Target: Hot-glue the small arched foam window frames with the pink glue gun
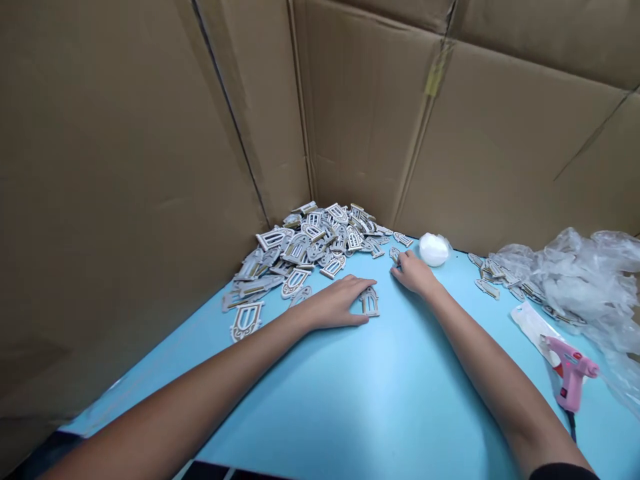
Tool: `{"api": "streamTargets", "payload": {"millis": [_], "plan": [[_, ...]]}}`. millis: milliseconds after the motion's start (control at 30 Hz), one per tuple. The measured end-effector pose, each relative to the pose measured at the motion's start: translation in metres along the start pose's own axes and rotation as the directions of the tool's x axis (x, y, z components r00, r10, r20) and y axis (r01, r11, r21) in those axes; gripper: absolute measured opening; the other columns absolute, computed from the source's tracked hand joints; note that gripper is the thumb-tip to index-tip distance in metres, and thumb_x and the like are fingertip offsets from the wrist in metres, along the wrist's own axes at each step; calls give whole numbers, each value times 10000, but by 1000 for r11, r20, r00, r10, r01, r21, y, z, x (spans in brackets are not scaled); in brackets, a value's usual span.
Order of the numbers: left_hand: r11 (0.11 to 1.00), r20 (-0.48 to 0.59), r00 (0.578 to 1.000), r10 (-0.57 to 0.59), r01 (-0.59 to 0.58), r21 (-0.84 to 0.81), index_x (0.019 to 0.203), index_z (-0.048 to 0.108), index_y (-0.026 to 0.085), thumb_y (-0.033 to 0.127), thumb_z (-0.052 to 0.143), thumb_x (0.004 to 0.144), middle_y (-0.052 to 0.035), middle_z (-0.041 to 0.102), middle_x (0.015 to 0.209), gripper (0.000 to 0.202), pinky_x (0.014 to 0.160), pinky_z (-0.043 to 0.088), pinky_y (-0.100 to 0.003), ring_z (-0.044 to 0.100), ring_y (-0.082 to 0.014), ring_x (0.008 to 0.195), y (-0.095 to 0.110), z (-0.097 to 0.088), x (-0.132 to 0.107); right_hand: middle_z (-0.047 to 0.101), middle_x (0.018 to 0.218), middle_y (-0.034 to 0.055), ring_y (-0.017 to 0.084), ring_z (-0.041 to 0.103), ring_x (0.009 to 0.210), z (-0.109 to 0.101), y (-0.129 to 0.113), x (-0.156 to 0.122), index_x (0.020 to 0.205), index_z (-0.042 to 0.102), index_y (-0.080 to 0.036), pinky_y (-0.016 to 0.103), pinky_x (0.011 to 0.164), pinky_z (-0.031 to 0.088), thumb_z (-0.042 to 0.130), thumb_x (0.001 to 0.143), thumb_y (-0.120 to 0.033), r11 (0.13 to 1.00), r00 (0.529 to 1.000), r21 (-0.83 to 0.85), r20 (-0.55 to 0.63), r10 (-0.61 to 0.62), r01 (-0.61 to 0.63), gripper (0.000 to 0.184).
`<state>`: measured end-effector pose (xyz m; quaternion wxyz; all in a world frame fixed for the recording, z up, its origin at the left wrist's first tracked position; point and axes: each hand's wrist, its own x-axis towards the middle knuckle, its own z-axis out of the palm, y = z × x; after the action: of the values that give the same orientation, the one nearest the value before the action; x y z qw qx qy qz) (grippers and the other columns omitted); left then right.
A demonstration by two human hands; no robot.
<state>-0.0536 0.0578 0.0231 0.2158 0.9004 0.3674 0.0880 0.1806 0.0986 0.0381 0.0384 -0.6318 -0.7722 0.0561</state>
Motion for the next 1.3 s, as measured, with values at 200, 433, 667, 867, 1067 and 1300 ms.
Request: {"api": "streamTargets", "payload": {"millis": [200,433,667,867,1067,1300], "plan": [[1000,24,1000,13,-13,6,1533,428,149,360,740,813,-140,607,1411,813,1119,433,-413,533,-334,1322,-1,-1,-1,725,956,68,197,667,826,-19,19,-20,924,709,-202,274,717,452,614,957,-299,996,996,31,34,-85,84,140],[997,98,993,72,-71,-12,1504,464,173,332,776,790,-118,630,1366,795,1089,455,-415,558,-325,1284,16,1,-8,713,1133,158,246,651,1008,-59,39,7,1106,700,-141,363,898,473,453,1010,-213,997,995,52,-89,-52,57,275],[997,16,998,63,-64,47,1546,372,169,304,680,887,-151,500,1546,740,1140,402,-449,471,-336,1406,9,13,-6,725,1086,58,192,671,917,-26,9,-25,1153,709,-227,259,760,492,808,781,-254,963,923,148,285,-261,226,386],[986,10,996,86,-86,140,1460,495,200,346,668,932,-149,529,1522,575,1073,444,-469,521,-345,1351,19,17,-4,735,913,48,189,651,769,-30,9,5,918,691,-200,267,683,458,842,774,-402,986,951,130,279,-136,103,291],[888,-232,933,-276,340,311,1332,598,134,396,538,1011,-215,611,1399,419,1057,470,-513,563,-396,1300,0,-20,-7,701,1106,109,218,630,984,-6,-27,67,1172,578,-159,309,824,465,649,897,-319,982,998,190,-52,19,-9,326],[855,-243,890,-385,443,270,1233,617,130,303,563,965,-194,674,1241,324,991,511,-447,644,-371,1172,-20,-27,0,652,810,3,172,600,794,-24,-9,35,860,548,-207,259,695,407,623,820,-240,971,996,229,-33,85,-76,92]]}}
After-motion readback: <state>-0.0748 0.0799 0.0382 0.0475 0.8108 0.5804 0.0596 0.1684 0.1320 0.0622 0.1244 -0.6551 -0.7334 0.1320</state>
